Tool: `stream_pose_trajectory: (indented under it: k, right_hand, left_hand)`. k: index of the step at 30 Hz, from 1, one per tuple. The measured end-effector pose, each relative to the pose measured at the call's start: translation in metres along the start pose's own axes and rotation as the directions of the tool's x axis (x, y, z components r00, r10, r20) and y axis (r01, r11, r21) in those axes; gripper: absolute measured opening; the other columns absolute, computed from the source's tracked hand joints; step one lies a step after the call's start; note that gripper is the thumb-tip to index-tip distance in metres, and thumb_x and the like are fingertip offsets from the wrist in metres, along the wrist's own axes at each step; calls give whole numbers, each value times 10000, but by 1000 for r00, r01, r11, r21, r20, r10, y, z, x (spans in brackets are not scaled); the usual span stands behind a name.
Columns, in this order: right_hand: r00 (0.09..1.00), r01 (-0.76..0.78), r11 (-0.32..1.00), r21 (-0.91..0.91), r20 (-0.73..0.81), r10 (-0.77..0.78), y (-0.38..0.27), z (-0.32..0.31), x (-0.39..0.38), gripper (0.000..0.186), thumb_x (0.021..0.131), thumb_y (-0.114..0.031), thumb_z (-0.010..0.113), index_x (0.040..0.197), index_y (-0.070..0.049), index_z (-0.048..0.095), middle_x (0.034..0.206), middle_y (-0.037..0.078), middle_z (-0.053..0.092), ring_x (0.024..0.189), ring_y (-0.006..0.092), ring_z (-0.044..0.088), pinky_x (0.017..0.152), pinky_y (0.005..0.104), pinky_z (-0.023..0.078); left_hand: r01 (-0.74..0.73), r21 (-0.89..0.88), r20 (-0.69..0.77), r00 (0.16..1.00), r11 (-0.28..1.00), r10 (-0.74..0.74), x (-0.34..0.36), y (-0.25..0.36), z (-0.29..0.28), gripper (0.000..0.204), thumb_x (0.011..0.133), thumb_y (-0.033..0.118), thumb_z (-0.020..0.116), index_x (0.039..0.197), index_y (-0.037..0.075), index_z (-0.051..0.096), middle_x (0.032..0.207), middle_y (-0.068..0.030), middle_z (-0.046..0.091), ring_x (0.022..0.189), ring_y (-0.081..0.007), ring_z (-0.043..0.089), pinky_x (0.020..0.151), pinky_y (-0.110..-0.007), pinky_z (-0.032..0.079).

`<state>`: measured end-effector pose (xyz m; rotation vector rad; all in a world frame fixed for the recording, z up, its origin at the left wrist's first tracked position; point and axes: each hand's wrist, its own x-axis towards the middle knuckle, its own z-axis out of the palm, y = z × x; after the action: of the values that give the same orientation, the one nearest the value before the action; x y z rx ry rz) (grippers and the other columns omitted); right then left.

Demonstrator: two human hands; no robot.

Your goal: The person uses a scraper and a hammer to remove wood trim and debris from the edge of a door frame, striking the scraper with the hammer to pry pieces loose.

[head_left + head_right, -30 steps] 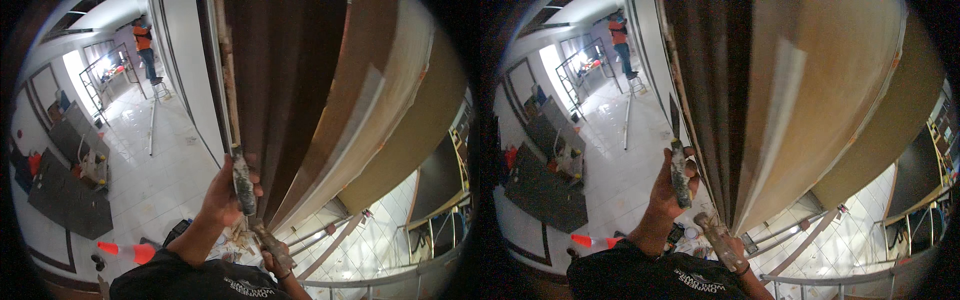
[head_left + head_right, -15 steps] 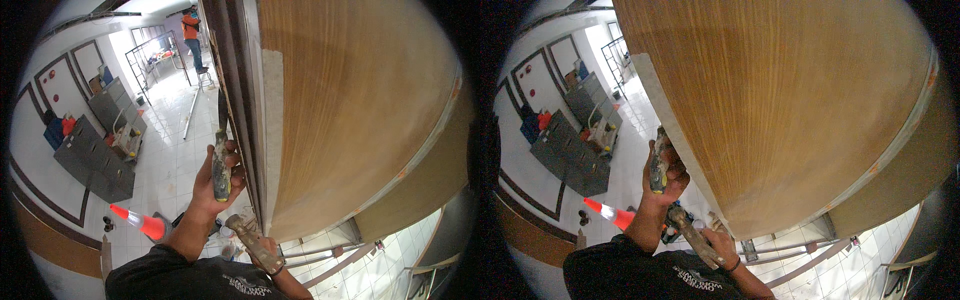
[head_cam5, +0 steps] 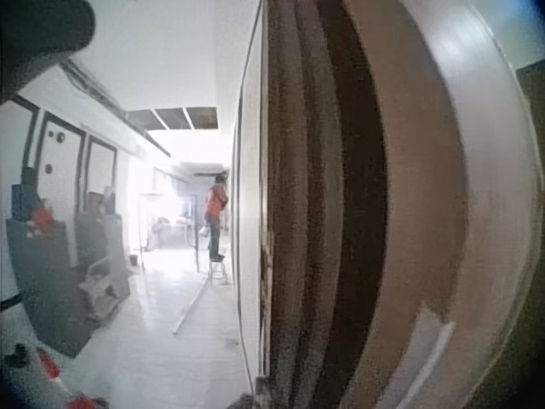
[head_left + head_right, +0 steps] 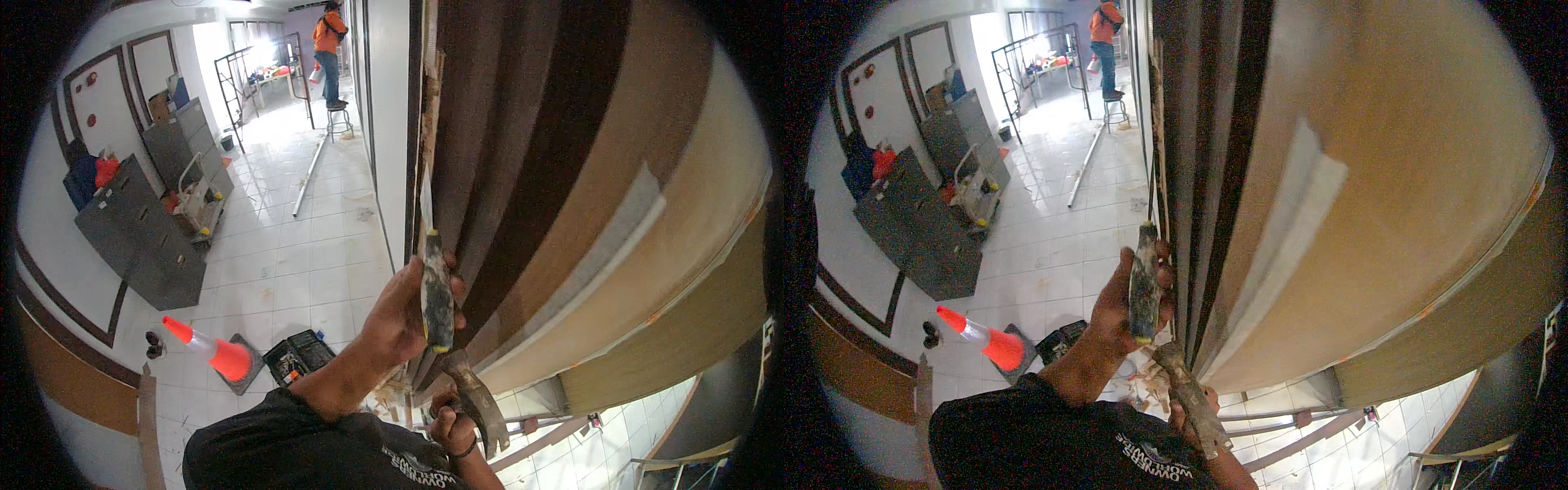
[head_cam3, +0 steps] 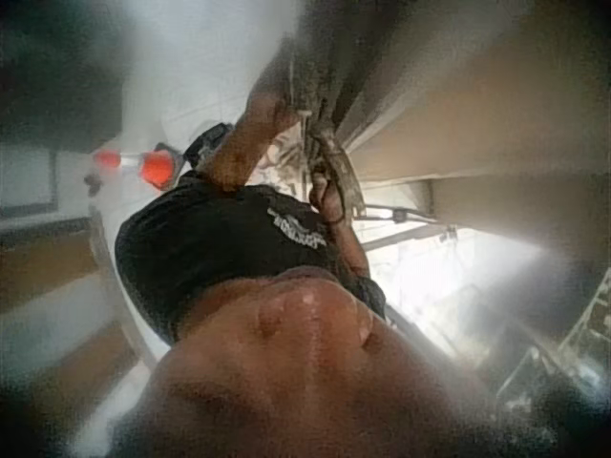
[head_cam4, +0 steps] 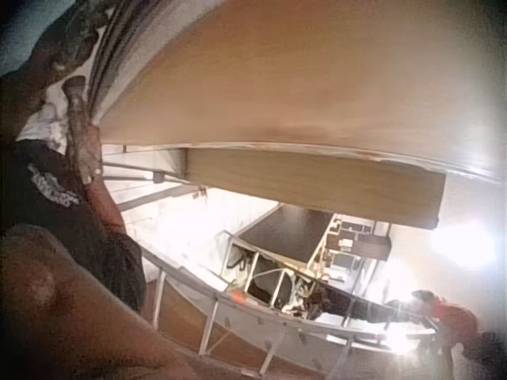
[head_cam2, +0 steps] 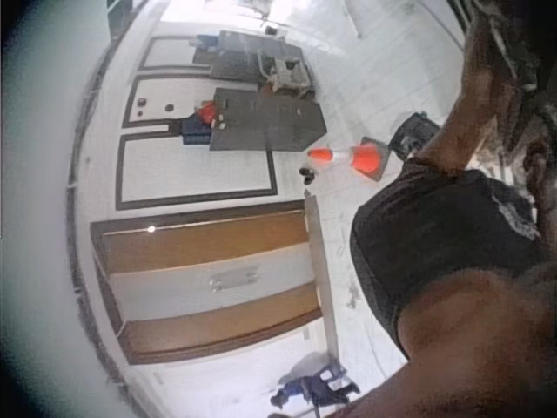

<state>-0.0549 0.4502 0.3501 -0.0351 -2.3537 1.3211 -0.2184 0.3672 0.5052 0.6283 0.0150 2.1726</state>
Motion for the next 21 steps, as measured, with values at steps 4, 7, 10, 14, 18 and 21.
stream_pose_trajectory:
  k: [4, 7, 10, 14, 18, 21]
  right_hand:
    - [979, -16, 965, 263, -193, 69, -9, 19, 5, 430, 873, -418, 432, 712, -19, 430, 597, 38, 422, 518, 136, 410, 471, 258, 314]
    - [988, -22, 989, 147, -145, 44, -7, 24, 6, 412, 883, -385, 407, 705, -16, 444, 594, 40, 427, 511, 142, 415, 463, 263, 316]
    - [991, 58, 998, 21, -122, -55, 1, 34, 9, 387, 892, -351, 389, 730, -6, 459, 610, 47, 444, 509, 146, 424, 455, 268, 320]
    - [999, -2, 958, -288, -50, -13, -5, 38, 7, 294, 822, -333, 463, 835, -69, 593, 751, 100, 586, 661, 310, 529, 628, 388, 410]
    - [974, 46, 997, 61, -224, -32, -8, 43, 16, 358, 882, -354, 403, 822, -4, 445, 638, 42, 472, 511, 119, 419, 460, 258, 328]
    - [972, 17, 993, 117, -235, 11, -12, 43, 17, 374, 876, -382, 401, 816, -15, 442, 648, 39, 479, 526, 111, 419, 488, 241, 338]
  left_hand:
    - [73, 15, -10, 997, 997, -73, -10, 8, -5, 377, 922, 311, 428, 1141, 4, 433, 975, -152, 577, 927, -233, 605, 734, -384, 565]
    - [67, 72, -95, 994, 995, -60, -12, 17, -11, 373, 918, 319, 443, 1127, 11, 452, 972, -141, 586, 898, -214, 613, 713, -380, 559]
    - [104, 70, -95, 991, 992, -97, -13, 23, -20, 365, 914, 324, 455, 1120, 22, 462, 960, -122, 594, 863, -193, 618, 694, -370, 553]
    - [101, 72, -213, 973, 992, -84, -11, 27, -21, 369, 912, 336, 457, 1114, 28, 470, 931, -110, 601, 844, -186, 620, 694, -359, 552]
    - [109, 18, -179, 978, 994, -104, -4, 25, -23, 351, 915, 333, 453, 1099, 35, 477, 919, -110, 607, 840, -177, 622, 689, -345, 554]
    - [99, 56, -223, 971, 993, -84, -1, 25, -24, 346, 920, 329, 441, 1104, 37, 469, 924, -105, 611, 813, -175, 628, 690, -335, 555]
